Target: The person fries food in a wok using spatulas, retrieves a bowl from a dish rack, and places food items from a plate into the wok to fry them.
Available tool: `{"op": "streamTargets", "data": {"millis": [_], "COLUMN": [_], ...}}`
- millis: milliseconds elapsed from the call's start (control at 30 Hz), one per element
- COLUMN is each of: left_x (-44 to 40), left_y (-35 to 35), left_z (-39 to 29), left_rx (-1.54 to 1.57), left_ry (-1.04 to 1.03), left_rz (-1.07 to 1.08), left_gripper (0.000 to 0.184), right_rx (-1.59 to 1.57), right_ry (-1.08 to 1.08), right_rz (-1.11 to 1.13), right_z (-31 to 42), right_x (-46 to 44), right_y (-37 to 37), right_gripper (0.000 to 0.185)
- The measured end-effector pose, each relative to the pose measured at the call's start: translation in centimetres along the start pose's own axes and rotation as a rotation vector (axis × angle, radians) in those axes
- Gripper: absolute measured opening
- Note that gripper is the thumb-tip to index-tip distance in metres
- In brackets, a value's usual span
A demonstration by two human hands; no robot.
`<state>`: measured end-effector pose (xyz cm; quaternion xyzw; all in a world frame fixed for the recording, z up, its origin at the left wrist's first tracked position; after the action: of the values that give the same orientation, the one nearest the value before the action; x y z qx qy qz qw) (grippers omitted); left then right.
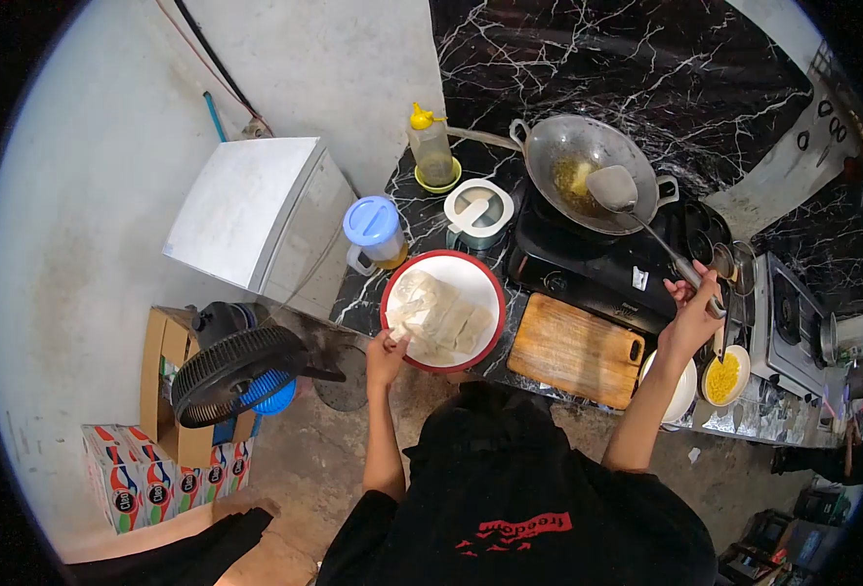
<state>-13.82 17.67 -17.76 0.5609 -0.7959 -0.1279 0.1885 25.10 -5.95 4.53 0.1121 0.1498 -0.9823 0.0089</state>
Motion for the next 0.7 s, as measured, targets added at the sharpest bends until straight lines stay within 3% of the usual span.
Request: {"op": "streamTargets", "data": {"millis": [33,233,400,700], "left_x": [0.0,-0.3,-0.4,0.1], "left_y": [0.0,-0.2,-1.6,-3.2], "left_z": [-0.2,-2.4,-3.8,-5.3], "left_rx": [0.156,0.429,0.438,0.503], "left_ry": [0.049,0.118,0.083,0.063], "left_rz": [0.017,-0.029,0.052,0.104], "left_gripper": [0.021,0.018,0.030,0.036], "right_rx": [0.004,0.148,0.272,0.420], "right_ry": [0.013,0.076,0.170,0.188], "right_rz": [0.012,0.101,0.170,0.215], "right_z": [0.1,1.0,-0.1,-2.2], "right_x": [-0.1,-1.7,-2.5,-2.3], "right_y": [-0.1,-1.8,-2.9,-5.2], "right_gripper": [0.029,0.030,0.029,0.028]}}
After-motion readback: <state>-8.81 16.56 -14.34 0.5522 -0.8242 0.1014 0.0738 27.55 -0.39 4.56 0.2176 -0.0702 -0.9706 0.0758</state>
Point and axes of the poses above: each hand's wrist, its own x-axis away from the middle knuckle, its own y-axis out of the back of the hand, z = x × y, the point moved 5 cm from there along -x, towards the middle knuckle, and after that the axes turned 2 degrees about -z, right-handed, at the moved point
